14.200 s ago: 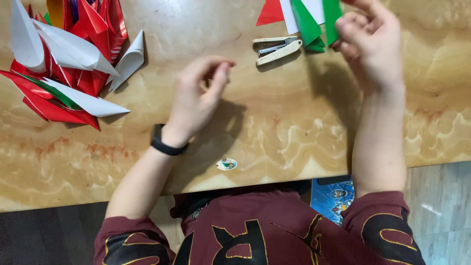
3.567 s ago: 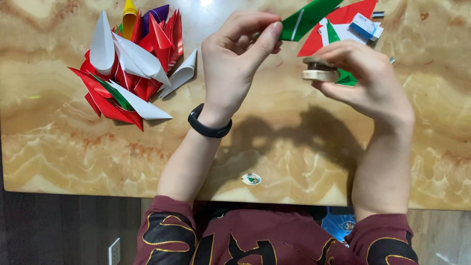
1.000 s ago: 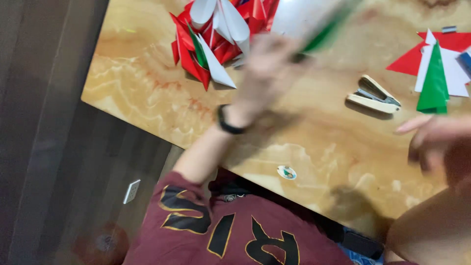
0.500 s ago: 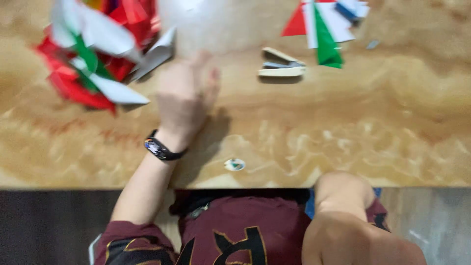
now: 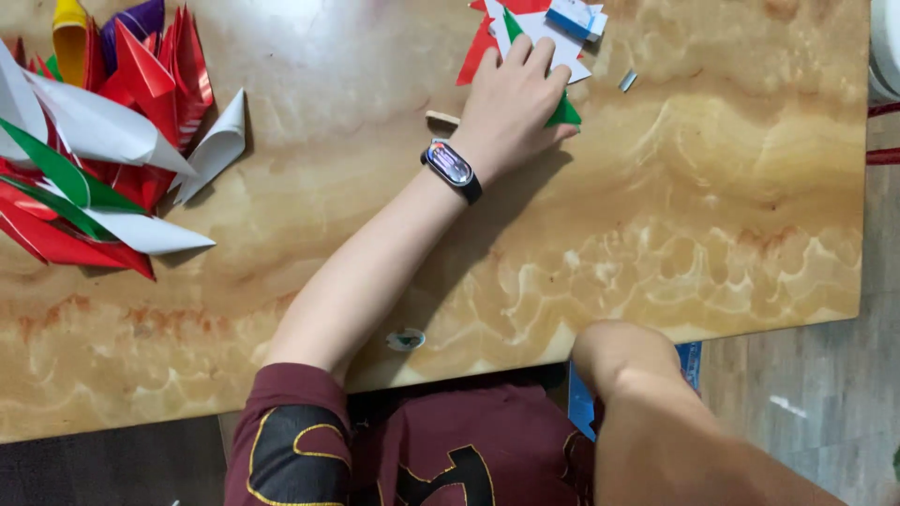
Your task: Fold colored paper into cone shapes and secure them with a stapler.
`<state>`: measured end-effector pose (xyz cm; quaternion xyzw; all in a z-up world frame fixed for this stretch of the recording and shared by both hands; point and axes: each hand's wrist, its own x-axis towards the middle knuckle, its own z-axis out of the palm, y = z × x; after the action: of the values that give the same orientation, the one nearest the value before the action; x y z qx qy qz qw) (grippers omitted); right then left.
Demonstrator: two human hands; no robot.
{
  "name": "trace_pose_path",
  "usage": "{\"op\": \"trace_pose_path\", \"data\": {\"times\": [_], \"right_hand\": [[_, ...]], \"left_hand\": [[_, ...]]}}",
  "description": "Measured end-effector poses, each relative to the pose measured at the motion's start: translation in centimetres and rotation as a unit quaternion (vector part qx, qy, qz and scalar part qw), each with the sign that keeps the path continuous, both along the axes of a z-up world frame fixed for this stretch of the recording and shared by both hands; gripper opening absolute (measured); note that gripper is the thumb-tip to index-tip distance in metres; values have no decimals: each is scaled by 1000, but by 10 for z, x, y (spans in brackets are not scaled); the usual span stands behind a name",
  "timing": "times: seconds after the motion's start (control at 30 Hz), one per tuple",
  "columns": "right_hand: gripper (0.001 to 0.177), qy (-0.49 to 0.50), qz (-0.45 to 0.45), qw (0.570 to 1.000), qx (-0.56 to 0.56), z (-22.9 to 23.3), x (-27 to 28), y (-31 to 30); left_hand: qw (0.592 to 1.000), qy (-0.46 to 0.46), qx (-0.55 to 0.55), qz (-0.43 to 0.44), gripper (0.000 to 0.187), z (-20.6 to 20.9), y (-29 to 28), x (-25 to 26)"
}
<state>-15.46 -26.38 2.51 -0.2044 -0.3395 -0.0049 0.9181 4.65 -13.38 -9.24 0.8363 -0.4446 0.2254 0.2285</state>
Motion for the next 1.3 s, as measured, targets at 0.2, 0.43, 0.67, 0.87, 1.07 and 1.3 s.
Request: {"op": "trace_pose_path", "data": {"times": [0.2,0.43,0.67,0.87,1.07,1.3], "right_hand": [[41,2,-13,997,73,-25,2,-29],[37,1,-21,984,177,-50,20,-32],[15,142,-400,535,-731,-74,162,-55],[36,222,-285,430,-828,-76,168,-33],[34,229,-276,421,-833,-87,173,-15],[13,36,-395,439,-806,-84,177,11]], "left_hand": [[1000,15,-9,14,13,-11,-2,-4],[996,83,-15,33,35,-4,32,5],[996,73,31,45,58,-5,27,7],[997,47,-32,47,6,-20,25,12],[998,9,-53,42,18,-10,37,12],[960,121,-230,106,48,18,96,22]]}}
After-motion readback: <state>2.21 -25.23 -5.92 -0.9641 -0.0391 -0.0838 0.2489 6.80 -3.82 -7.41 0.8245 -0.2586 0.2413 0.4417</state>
